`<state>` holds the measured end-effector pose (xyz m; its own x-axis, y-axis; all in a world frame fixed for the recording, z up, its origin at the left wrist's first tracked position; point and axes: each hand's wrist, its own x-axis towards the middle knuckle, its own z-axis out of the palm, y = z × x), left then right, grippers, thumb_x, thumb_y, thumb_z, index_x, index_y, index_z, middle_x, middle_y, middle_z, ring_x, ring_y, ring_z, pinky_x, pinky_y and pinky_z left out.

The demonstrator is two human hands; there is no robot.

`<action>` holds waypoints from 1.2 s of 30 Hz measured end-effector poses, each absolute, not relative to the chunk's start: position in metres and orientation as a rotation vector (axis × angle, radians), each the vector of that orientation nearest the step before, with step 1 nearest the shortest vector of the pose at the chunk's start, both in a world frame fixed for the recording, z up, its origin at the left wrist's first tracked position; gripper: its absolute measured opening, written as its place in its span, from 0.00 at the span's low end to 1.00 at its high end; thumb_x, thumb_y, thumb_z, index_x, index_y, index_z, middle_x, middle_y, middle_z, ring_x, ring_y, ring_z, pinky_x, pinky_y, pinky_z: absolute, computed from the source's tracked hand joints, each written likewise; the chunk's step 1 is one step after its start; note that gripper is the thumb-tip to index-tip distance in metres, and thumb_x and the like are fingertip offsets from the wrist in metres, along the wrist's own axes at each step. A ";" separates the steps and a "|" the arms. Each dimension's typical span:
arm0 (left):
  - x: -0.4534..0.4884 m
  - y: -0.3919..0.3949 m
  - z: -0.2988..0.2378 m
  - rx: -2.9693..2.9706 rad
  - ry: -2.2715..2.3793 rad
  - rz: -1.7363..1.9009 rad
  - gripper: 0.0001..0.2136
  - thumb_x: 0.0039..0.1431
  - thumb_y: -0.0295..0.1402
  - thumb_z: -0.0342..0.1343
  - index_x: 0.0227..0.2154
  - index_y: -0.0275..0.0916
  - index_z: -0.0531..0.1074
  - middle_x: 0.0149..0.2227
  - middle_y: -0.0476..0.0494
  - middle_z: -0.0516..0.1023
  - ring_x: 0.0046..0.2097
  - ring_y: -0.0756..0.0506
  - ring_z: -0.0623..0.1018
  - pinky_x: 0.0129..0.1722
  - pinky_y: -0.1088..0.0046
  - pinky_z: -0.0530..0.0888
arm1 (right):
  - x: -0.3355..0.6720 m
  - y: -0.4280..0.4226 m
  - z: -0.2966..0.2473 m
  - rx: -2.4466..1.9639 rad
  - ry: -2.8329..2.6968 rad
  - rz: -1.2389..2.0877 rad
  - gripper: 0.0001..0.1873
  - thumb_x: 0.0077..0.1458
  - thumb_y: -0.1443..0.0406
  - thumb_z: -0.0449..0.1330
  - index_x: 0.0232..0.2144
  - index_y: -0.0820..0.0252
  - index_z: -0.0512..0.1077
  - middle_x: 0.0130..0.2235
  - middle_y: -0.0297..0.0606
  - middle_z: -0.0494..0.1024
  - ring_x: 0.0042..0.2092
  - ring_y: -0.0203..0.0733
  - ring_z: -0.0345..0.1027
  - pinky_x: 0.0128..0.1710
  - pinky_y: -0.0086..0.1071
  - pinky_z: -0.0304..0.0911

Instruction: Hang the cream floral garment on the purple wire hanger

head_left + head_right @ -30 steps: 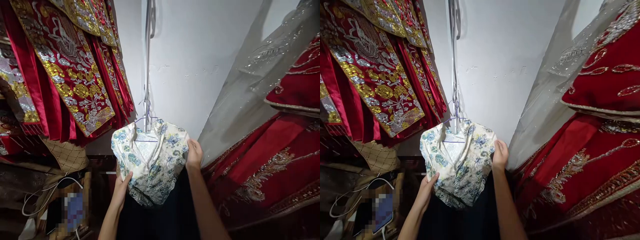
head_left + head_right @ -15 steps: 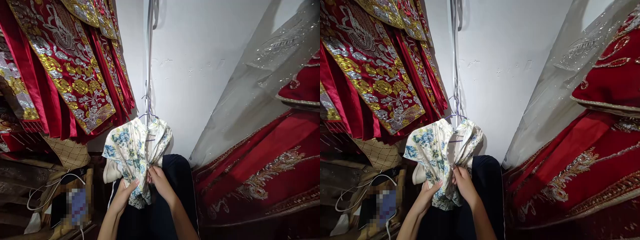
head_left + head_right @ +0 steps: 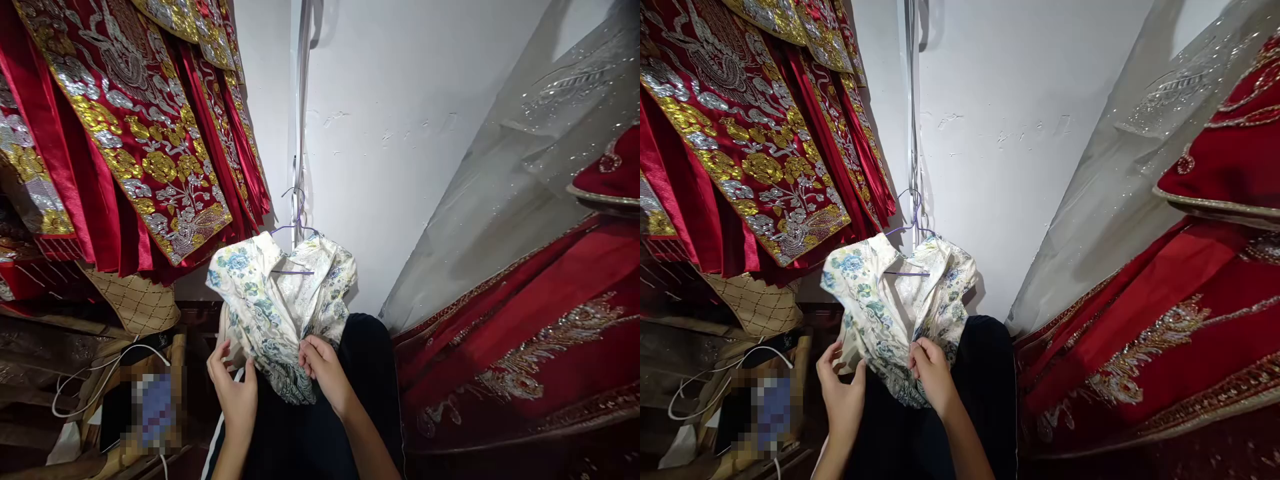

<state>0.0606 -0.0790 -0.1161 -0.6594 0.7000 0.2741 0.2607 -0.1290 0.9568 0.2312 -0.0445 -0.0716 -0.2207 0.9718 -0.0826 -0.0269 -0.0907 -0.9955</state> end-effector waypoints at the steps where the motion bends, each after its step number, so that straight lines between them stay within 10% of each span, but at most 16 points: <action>1: 0.067 -0.084 -0.114 1.212 1.818 1.841 0.22 0.53 0.35 0.62 0.52 0.43 0.67 0.53 0.38 0.67 0.54 0.37 0.70 0.53 0.60 0.68 | 0.230 -0.045 -0.073 -1.137 -1.304 1.461 0.19 0.57 0.52 0.55 0.22 0.58 0.63 0.22 0.31 0.68 0.20 0.31 0.55 0.22 0.28 0.49; 14: 0.124 -0.084 -0.114 1.593 1.320 1.349 0.02 0.60 0.31 0.49 0.33 0.41 0.66 0.29 0.47 0.69 0.32 0.45 0.70 0.31 0.73 0.65 | 0.231 -0.057 -0.065 -1.114 -1.282 1.558 0.17 0.57 0.55 0.53 0.22 0.59 0.66 0.16 0.32 0.72 0.13 0.30 0.51 0.15 0.26 0.42; 28: 0.092 -0.053 -0.106 1.960 1.305 1.025 0.07 0.62 0.31 0.49 0.28 0.40 0.66 0.29 0.46 0.71 0.33 0.44 0.71 0.35 0.71 0.67 | 0.230 0.044 0.078 -0.733 -1.035 1.347 0.12 0.52 0.58 0.61 0.27 0.61 0.69 0.19 0.32 0.72 0.16 0.26 0.53 0.14 0.23 0.42; 31: 0.083 -0.037 -0.078 1.956 1.236 1.035 0.03 0.60 0.31 0.53 0.35 0.40 0.71 0.32 0.45 0.74 0.34 0.44 0.74 0.35 0.71 0.69 | 0.224 0.032 0.072 -0.765 -1.198 1.283 0.13 0.56 0.57 0.58 0.26 0.60 0.69 0.18 0.32 0.72 0.16 0.28 0.55 0.16 0.23 0.47; 36: 0.077 -0.008 0.025 1.949 1.151 1.487 0.24 0.64 0.32 0.52 0.62 0.44 0.57 0.43 0.43 0.76 0.40 0.46 0.76 0.46 0.69 0.71 | 0.227 0.026 0.071 -0.804 -1.326 1.160 0.14 0.57 0.61 0.56 0.22 0.60 0.68 0.15 0.30 0.69 0.17 0.28 0.56 0.18 0.23 0.51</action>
